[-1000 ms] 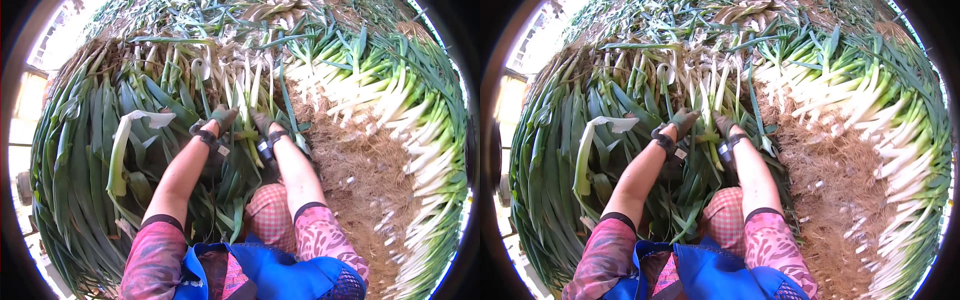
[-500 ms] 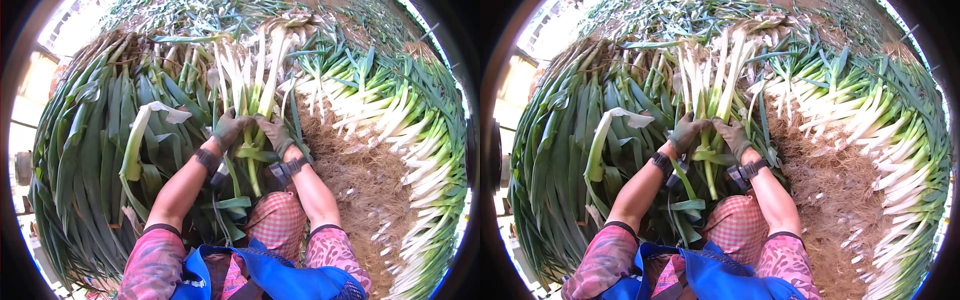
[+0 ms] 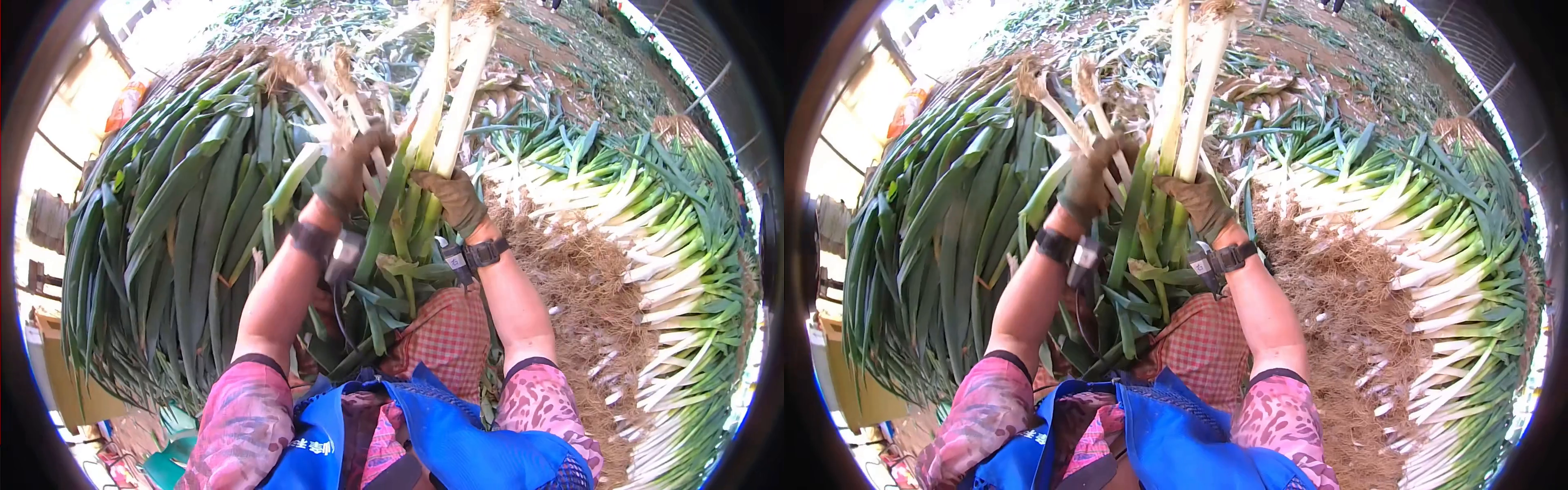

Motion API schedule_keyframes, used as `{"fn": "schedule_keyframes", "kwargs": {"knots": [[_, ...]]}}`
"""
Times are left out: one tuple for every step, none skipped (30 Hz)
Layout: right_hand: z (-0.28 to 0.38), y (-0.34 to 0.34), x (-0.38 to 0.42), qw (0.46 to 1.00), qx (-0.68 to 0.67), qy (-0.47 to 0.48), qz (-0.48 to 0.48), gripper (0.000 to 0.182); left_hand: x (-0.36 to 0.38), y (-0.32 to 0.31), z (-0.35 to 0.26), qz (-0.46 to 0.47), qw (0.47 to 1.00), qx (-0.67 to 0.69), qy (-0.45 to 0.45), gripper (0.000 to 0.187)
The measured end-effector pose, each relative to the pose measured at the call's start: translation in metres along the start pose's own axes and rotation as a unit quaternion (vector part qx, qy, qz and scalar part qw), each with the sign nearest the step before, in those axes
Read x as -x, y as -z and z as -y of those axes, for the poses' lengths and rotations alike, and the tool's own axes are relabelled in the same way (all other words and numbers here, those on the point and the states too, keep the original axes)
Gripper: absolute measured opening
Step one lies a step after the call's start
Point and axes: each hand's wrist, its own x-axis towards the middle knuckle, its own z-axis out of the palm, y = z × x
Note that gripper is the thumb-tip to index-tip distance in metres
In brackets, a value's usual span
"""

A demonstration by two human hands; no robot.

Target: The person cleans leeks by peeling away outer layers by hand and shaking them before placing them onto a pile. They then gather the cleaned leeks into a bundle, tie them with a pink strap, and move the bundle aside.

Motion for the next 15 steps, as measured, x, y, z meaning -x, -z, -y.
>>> {"fn": "schedule_keyframes", "kwargs": {"knots": [[0.005,-0.006,0.007,0.998,0.055,-0.003,-0.007,0.030,-0.008,0.005,-0.006,-0.038,0.994,0.099,0.011,0.029],[0.013,-0.013,0.012,0.994,0.109,-0.003,-0.016,0.030,-0.004,-0.003,-0.036,-0.107,0.984,0.144,0.017,0.027],[0.025,-0.019,0.015,0.964,0.261,-0.010,-0.054,0.034,-0.008,0.007,-0.046,-0.119,0.980,0.161,0.002,0.029],[0.025,-0.013,0.013,0.980,0.186,-0.014,-0.063,0.034,-0.011,0.015,-0.056,-0.131,0.975,0.180,-0.013,0.031],[0.027,-0.008,0.009,0.991,0.110,-0.018,-0.073,0.034,-0.002,0.010,-0.085,-0.160,0.980,0.113,-0.039,0.026],[0.024,-0.007,0.010,0.996,0.056,0.013,-0.071,0.032,-0.007,0.023,-0.082,-0.157,0.973,0.165,-0.033,0.029],[0.026,-0.014,0.012,0.997,0.001,0.045,-0.066,0.030,-0.003,0.018,-0.094,-0.128,0.983,0.114,-0.066,0.032],[0.029,-0.016,0.012,0.999,0.015,0.037,-0.015,0.029,0.003,0.011,-0.104,-0.102,0.988,0.064,-0.099,0.036],[0.027,-0.015,0.013,0.999,0.029,0.026,0.036,0.028,-0.002,0.011,-0.102,-0.022,0.990,-0.026,-0.139,0.043],[0.028,-0.016,0.016,0.995,0.044,0.013,0.088,0.027,0.009,-0.009,-0.124,0.005,0.991,-0.086,-0.099,0.049],[0.051,-0.047,0.029,0.976,0.207,0.011,0.065,0.026,0.020,-0.029,-0.145,0.036,0.986,-0.147,-0.063,0.055],[0.051,-0.047,0.030,0.983,0.164,-0.002,0.077,0.025,0.021,-0.036,-0.148,0.055,0.982,-0.181,-0.030,0.048],[0.047,-0.042,0.027,0.989,0.120,-0.014,0.089,0.025,0.022,-0.038,-0.149,0.043,0.983,-0.177,-0.029,0.037],[0.044,-0.039,0.025,0.992,0.077,-0.026,0.100,0.025,0.022,-0.038,-0.148,0.031,0.984,-0.173,-0.029,0.025],[0.040,-0.035,0.027,0.995,0.075,0.024,0.065,0.024,0.021,-0.033,-0.145,0.015,0.982,-0.178,-0.059,0.025]]}}
